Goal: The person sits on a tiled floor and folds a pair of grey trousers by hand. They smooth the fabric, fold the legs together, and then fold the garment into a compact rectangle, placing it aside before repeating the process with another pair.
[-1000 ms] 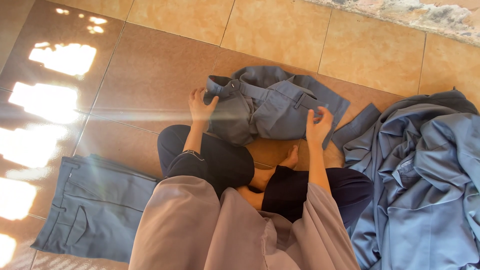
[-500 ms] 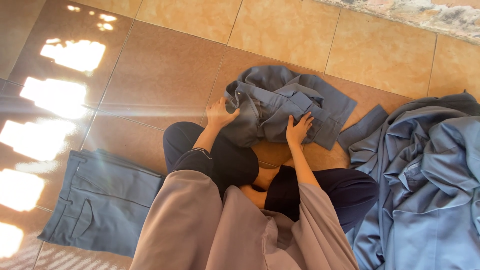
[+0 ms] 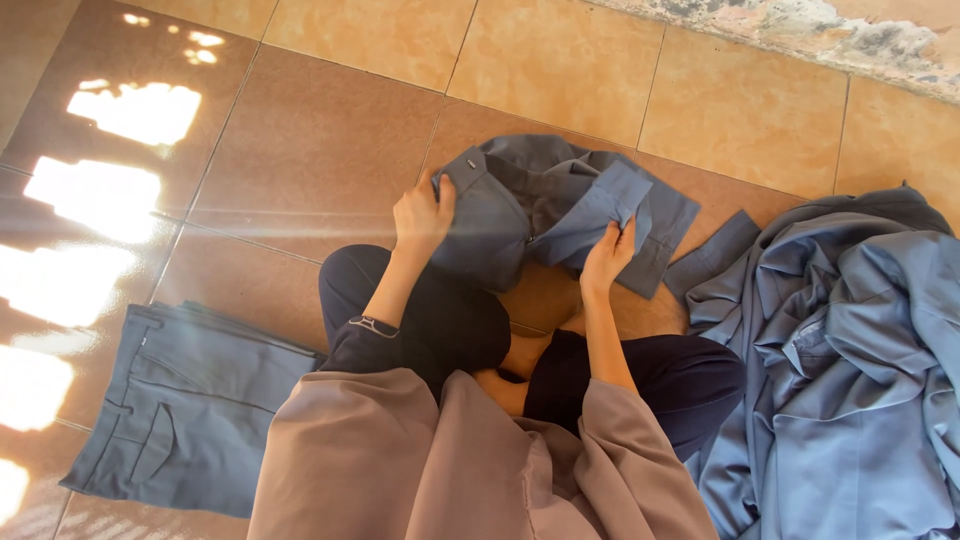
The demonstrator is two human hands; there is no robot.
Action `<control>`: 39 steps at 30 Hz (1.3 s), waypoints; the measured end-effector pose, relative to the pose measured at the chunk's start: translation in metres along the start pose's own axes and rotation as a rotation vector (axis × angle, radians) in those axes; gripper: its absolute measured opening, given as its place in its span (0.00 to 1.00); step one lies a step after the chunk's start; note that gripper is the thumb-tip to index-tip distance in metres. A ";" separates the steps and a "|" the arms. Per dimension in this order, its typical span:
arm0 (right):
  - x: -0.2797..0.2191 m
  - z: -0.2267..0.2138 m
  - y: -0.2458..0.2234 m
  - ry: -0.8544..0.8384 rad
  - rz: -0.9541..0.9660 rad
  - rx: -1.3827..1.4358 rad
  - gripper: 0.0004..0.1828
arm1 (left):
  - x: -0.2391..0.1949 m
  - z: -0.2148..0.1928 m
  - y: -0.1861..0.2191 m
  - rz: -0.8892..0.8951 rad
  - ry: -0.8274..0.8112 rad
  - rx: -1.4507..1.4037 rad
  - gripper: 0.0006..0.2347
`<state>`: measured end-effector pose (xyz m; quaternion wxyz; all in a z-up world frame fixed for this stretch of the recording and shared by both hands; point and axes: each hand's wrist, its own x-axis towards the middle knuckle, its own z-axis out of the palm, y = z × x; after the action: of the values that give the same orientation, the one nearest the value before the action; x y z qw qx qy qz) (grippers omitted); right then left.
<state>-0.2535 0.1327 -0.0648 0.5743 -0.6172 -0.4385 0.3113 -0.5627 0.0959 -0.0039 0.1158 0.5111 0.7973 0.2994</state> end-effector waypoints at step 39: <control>-0.067 0.068 -0.046 -0.052 -0.835 -0.189 0.24 | -0.027 -0.135 0.149 0.285 0.324 -1.348 0.19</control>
<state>-0.3504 0.1002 -0.0371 0.5807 -0.4286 -0.6917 0.0262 -0.5060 0.0682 0.1885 0.2467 0.3766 0.3709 0.8123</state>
